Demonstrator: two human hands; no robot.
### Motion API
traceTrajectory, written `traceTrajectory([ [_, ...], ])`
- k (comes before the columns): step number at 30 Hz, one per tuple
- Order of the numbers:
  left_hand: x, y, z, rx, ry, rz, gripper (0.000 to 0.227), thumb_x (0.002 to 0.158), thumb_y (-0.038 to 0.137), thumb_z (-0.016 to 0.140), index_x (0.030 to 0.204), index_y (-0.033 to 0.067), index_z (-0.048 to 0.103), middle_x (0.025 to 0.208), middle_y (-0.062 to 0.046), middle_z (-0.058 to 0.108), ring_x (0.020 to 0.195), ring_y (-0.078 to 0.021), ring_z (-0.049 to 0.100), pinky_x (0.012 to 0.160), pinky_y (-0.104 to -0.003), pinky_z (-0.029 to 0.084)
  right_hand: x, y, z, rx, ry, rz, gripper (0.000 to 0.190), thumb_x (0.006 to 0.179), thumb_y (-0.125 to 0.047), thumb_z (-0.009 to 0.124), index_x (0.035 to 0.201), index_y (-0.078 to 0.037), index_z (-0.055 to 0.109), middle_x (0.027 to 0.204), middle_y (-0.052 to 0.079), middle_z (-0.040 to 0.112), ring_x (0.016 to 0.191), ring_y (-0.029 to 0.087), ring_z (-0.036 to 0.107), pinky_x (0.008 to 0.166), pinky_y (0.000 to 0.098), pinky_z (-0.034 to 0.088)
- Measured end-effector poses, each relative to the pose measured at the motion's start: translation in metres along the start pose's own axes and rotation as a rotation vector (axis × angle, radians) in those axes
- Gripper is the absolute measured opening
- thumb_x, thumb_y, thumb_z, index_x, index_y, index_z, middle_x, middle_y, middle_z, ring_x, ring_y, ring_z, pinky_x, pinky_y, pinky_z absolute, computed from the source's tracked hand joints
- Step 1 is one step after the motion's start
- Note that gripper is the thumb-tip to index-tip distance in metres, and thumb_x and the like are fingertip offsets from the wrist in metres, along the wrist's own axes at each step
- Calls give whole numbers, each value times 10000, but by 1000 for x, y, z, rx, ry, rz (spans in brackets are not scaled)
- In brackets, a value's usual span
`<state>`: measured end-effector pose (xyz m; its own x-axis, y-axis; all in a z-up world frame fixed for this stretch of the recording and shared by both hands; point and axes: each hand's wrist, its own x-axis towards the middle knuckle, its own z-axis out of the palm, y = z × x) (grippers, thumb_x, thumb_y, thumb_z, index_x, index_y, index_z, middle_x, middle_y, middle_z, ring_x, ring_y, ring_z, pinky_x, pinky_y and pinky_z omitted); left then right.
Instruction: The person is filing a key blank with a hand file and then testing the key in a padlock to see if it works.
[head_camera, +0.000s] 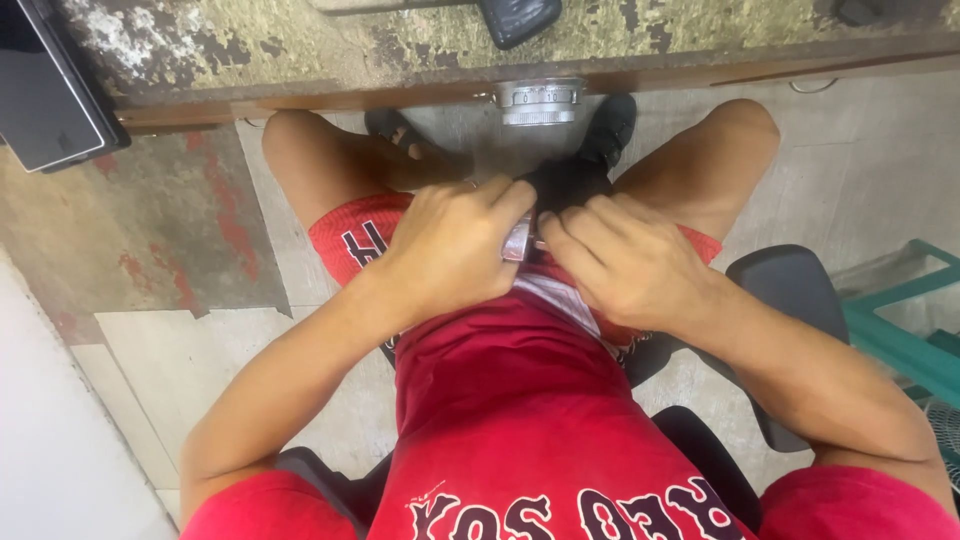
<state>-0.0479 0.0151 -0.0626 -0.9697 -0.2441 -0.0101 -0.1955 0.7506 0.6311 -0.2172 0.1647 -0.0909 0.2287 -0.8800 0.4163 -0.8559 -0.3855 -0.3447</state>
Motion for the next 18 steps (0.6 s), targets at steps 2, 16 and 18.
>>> traceTrajectory([
  [2, 0, 1, -6, -63, -52, -50, 328, 708, 59, 683, 1028, -11, 678, 784, -183, 664, 735, -482, 689, 650, -554, 536, 4, -3, -1, 1, 15, 16, 286, 1065, -129, 403, 1099, -39, 672, 845, 81, 524, 714, 251, 575, 612, 390, 518],
  [16, -6, -20, 38, 681, 384, 275, 260, 941, 110, 393, 961, 54, 646, 733, -66, 472, 598, -259, 580, 582, -377, 487, 8, -30, 20, 1317, 163, 1230, 363, 1080, -197, 556, 755, -50, 624, 552, 1, 396, 493, 50, 316, 421, 198, 248],
  [18, -6, -28, 40, 583, 363, 227, 237, 766, 183, 615, 971, 64, 628, 771, -60, 494, 638, -264, 597, 607, -378, 505, 15, -22, 7, 906, 39, 850, 318, 1105, -175, 533, 871, -49, 707, 532, 49, 523, 512, 142, 478, 488, 285, 460],
])
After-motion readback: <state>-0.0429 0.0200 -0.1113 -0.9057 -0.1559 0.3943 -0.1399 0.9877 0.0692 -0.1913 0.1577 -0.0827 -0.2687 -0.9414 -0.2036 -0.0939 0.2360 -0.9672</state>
